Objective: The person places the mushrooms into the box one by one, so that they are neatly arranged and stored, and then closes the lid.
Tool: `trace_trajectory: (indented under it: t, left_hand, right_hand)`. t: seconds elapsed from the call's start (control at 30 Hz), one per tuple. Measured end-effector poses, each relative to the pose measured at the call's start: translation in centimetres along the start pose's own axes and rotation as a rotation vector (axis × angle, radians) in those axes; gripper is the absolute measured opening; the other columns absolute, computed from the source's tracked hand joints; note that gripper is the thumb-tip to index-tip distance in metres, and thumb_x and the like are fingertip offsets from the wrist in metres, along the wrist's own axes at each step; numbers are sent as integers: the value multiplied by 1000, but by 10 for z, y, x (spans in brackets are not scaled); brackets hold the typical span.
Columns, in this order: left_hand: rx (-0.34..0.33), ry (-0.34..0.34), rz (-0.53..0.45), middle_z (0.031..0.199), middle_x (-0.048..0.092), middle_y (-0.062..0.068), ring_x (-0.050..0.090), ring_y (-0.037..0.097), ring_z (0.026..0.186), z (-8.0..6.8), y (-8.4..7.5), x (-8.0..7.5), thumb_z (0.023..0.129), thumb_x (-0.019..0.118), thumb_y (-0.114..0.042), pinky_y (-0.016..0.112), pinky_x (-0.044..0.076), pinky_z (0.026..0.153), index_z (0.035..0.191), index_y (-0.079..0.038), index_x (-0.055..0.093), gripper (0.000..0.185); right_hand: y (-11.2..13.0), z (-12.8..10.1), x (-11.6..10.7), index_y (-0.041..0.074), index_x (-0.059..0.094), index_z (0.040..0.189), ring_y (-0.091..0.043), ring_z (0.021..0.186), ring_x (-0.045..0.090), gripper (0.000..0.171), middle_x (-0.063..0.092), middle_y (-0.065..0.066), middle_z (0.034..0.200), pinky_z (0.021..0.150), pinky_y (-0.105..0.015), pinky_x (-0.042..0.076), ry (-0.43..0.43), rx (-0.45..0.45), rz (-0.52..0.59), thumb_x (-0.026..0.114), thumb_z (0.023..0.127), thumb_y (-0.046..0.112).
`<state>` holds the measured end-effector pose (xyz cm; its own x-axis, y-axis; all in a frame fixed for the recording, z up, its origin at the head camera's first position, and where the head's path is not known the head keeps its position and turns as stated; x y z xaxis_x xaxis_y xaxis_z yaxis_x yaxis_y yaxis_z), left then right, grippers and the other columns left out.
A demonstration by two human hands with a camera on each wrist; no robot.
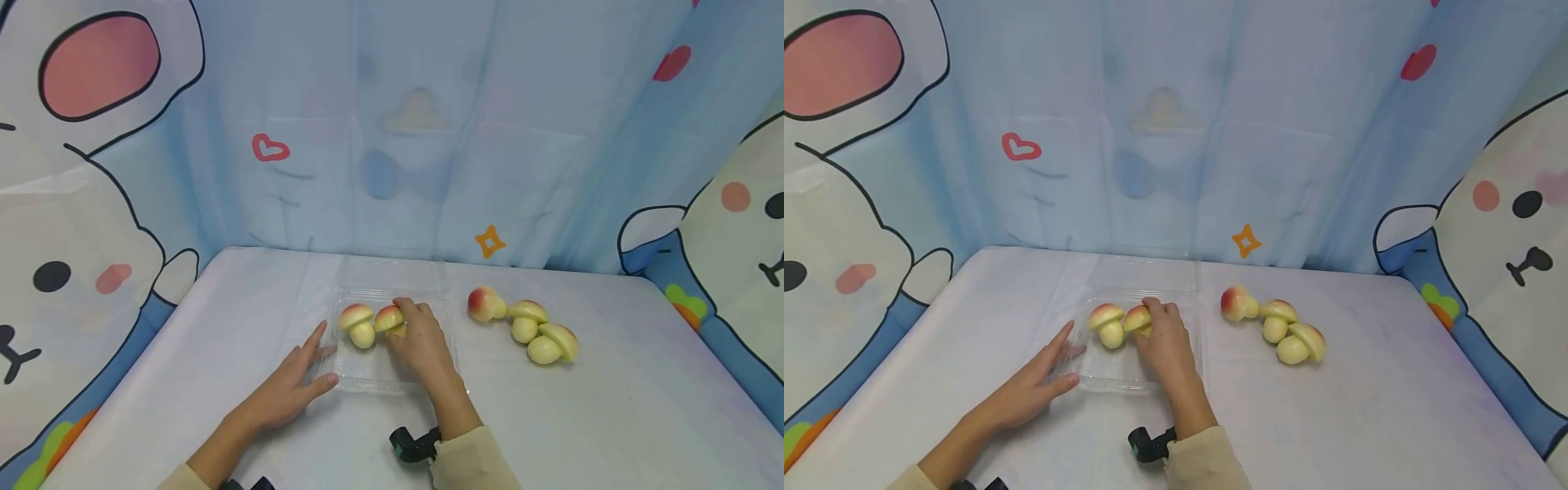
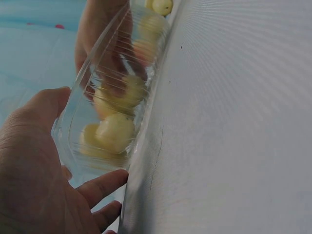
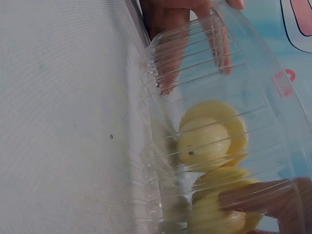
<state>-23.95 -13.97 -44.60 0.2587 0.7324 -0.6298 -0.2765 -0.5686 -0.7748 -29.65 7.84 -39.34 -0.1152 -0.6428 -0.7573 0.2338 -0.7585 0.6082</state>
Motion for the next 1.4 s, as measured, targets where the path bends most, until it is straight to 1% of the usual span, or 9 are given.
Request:
trace_trajectory:
  t: [0.27, 0.5, 0.67, 0.73, 0.8, 0.9, 1.0, 1.2, 1.4]
  left_hand:
    - [-9, 1, -2, 157, 52, 11, 22, 37, 159, 0, -1, 0, 103, 60, -44, 61, 2, 128, 168, -21, 6, 88]
    - [-1, -1, 0, 157, 52, 11, 22, 38, 158, 0, -1, 0, 103, 60, -44, 63, 2, 128, 168, -21, 7, 88]
    - [-2, 1, -5, 157, 52, 11, 23, 38, 158, 0, -1, 0, 103, 60, -44, 63, 1, 128, 168, -22, 6, 87]
    - [-6, 3, -4, 157, 52, 11, 23, 38, 158, 0, -1, 0, 103, 60, -44, 63, 1, 128, 168, -22, 6, 87]
    - [-8, 3, -3, 157, 52, 11, 23, 38, 158, 0, -1, 0, 103, 60, -43, 63, 1, 128, 168, -22, 5, 87]
    - [-6, 2, -3, 157, 52, 11, 23, 39, 158, 0, -1, 0, 103, 60, -42, 63, 1, 128, 168, -22, 5, 87]
    - [-7, 1, -3, 157, 51, 11, 23, 39, 158, 0, -1, 1, 103, 60, -42, 62, 1, 128, 168, -22, 5, 87]
    - [-8, 2, -4, 157, 51, 11, 23, 39, 158, 0, -1, 1, 103, 59, -43, 63, 1, 128, 168, -23, 5, 87]
    - [-1, -3, 0, 157, 52, 11, 24, 40, 157, -1, -2, 0, 103, 60, -42, 64, 2, 127, 168, -21, 6, 87]
  right_hand:
    - [1, -1, 0, 8, 60, 140, -41, 106, 65, 60, 62, -24, 126, 88, -55, 55, 3, 15, -7, 81, 84, 8]
    - [2, -2, -2, 9, 59, 141, -41, 105, 66, 60, 61, -24, 128, 88, -56, 55, 8, 15, -23, 80, 85, 10]
    - [3, -1, -8, 9, 59, 142, -36, 98, 64, 61, 61, -24, 129, 84, -54, 54, 10, 19, -18, 79, 84, 11]
    - [3, -1, -9, 10, 58, 143, -34, 96, 63, 62, 60, -24, 131, 85, -53, 54, 20, 33, -14, 79, 84, 12]
    - [3, -1, -11, 10, 58, 144, -35, 100, 63, 63, 60, -24, 133, 87, -53, 54, 27, 46, -9, 79, 85, 13]
    - [2, -2, -14, 11, 57, 146, -40, 110, 64, 64, 58, -24, 136, 94, -56, 54, 36, 66, -4, 80, 86, 15]
    - [3, -2, -17, 12, 55, 147, -42, 118, 63, 64, 57, -23, 139, 98, -58, 53, 40, 75, 0, 80, 88, 16]
    - [9, -4, -29, 13, 54, 149, -40, 122, 62, 64, 56, -21, 142, 102, -56, 52, 37, 71, 16, 79, 89, 16]
    - [18, -7, -46, 13, 54, 149, -40, 121, 63, 63, 55, -21, 142, 102, -56, 52, 5, 40, 19, 78, 91, 18]
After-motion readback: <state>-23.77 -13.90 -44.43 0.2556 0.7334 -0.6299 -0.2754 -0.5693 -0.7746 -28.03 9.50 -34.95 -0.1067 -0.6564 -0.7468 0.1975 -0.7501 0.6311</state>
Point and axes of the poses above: each hand's wrist, its own z-axis towards the middle knuckle, its own x-axis out of the palm, y = z × x, the point moved 7 cm from there along z, towards the middle knuckle
